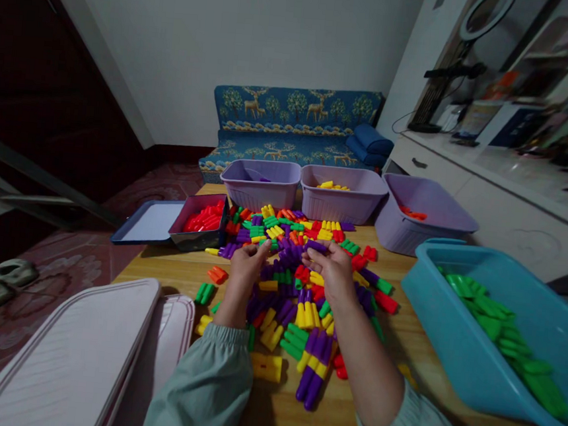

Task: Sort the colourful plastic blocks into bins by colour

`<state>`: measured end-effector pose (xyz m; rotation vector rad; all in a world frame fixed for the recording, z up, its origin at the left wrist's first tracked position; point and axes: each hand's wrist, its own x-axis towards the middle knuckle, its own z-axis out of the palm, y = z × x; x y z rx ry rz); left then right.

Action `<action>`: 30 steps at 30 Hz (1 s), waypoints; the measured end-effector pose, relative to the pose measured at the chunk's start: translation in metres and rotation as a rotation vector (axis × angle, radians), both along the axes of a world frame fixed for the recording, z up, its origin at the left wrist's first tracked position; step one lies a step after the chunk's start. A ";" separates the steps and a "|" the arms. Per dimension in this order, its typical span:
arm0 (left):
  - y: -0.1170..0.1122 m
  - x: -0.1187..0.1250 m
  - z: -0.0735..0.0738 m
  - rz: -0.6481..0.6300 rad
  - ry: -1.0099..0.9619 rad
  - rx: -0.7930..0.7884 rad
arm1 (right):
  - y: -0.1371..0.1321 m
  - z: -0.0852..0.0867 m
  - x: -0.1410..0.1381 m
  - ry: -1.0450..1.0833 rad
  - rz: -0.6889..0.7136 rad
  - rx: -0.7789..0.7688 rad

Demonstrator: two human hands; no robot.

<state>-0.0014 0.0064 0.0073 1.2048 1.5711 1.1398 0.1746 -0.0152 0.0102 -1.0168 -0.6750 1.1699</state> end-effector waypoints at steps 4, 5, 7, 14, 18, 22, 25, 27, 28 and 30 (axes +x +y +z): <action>0.001 -0.007 -0.003 -0.004 0.282 0.040 | -0.001 -0.002 -0.007 -0.193 0.034 -0.011; 0.001 -0.007 -0.002 -0.005 0.260 0.014 | 0.000 -0.003 -0.007 -0.248 0.017 -0.012; 0.001 -0.004 0.001 -0.009 0.090 -0.086 | 0.000 -0.005 -0.007 -0.381 -0.030 0.004; -0.007 0.017 0.017 -0.244 -0.848 -0.307 | -0.007 0.002 -0.022 -0.644 0.171 0.277; -0.007 0.018 0.014 -0.159 -0.845 -0.241 | -0.006 0.001 -0.017 -0.889 0.086 0.346; -0.003 0.019 0.000 -0.057 -0.320 0.007 | 0.000 -0.014 -0.007 -1.306 0.045 0.271; -0.002 0.022 -0.010 -0.131 0.161 0.296 | 0.002 -0.027 -0.007 -1.449 0.113 0.201; -0.003 0.024 -0.013 -0.225 0.397 0.391 | 0.003 -0.030 -0.009 -1.500 0.118 0.185; -0.004 0.025 -0.014 -0.267 0.494 0.396 | 0.002 -0.030 -0.009 -1.515 0.114 0.184; -0.007 0.026 -0.013 -0.321 0.659 0.366 | 0.001 -0.027 -0.009 -1.527 0.103 0.185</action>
